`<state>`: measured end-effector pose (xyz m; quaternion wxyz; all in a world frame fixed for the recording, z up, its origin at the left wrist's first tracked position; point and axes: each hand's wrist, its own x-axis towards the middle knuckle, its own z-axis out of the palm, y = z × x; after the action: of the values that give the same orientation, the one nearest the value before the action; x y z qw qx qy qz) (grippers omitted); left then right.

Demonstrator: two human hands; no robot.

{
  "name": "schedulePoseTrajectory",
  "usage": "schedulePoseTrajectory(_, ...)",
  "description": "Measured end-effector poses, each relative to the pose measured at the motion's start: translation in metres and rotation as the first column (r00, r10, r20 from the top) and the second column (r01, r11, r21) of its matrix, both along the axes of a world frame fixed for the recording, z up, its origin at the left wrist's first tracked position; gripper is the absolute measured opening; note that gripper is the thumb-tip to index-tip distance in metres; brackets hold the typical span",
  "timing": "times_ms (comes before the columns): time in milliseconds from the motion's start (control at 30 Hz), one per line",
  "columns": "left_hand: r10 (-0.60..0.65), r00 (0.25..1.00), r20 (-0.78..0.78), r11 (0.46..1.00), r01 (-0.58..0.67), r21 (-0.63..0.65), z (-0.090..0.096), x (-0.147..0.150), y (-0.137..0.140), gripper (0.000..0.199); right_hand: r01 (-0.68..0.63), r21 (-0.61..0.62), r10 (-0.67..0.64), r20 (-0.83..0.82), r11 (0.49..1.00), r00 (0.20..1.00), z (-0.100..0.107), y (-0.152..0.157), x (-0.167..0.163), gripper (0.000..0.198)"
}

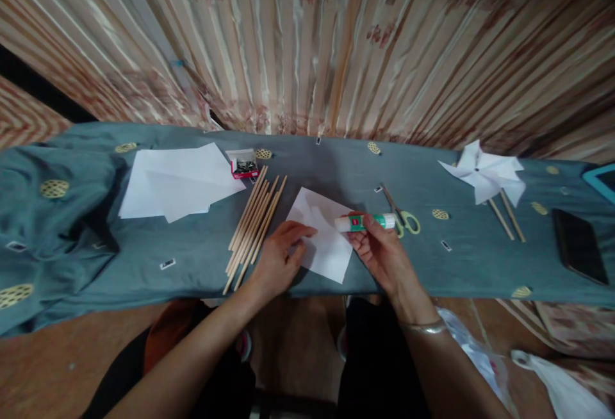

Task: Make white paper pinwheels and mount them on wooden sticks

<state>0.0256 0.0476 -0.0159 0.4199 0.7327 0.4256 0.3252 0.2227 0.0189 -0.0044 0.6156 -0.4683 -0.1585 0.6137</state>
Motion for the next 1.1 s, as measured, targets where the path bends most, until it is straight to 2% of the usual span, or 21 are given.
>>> schedulePoseTrajectory(67,-0.069,0.990,-0.121,0.975,0.092,0.200,-0.003,0.001,0.007,0.033,-0.007,-0.014,0.007,0.008,1.000,1.000,-0.004,0.004,-0.003,0.028)
schedulePoseTrajectory(133,-0.113,0.962,-0.247,0.919,0.196,0.343,-0.005,0.002,0.010,0.033,-0.006,-0.017,0.006,0.018,1.000,1.000,-0.009,0.007,-0.004,0.024)
schedulePoseTrajectory(267,-0.093,0.898,-0.431,0.833,0.307,0.460,-0.010,0.002,0.009,0.029,-0.015,-0.012,0.016,0.077,1.000,0.997,-0.015,0.011,-0.003,0.021)
schedulePoseTrajectory(367,-0.072,0.853,-0.517,0.815,0.349,0.462,-0.011,0.004,0.007,0.027,-0.024,-0.037,0.026,0.060,0.999,0.998,-0.016,0.013,-0.003,0.023)
schedulePoseTrajectory(533,-0.074,0.821,-0.566,0.827,0.368,0.425,-0.011,0.004,0.004,0.024,-0.041,-0.079,0.041,-0.003,0.996,0.999,-0.016,0.012,-0.004,0.025)
schedulePoseTrajectory(700,-0.058,0.835,-0.547,0.835,0.341,0.432,-0.014,0.004,0.002,0.027,-0.033,-0.044,0.038,0.141,0.999,0.989,-0.013,0.009,-0.007,0.026)
schedulePoseTrajectory(867,-0.067,0.839,-0.541,0.852,0.330,0.406,-0.012,0.003,0.001,0.027,0.017,-0.007,-0.014,0.336,1.000,0.942,-0.010,0.007,-0.016,0.022)
schedulePoseTrajectory(1100,-0.058,0.850,-0.523,0.845,0.321,0.429,-0.007,0.000,-0.005,0.028,0.048,-0.024,-0.039,0.289,0.999,0.957,-0.012,0.004,-0.016,0.021)
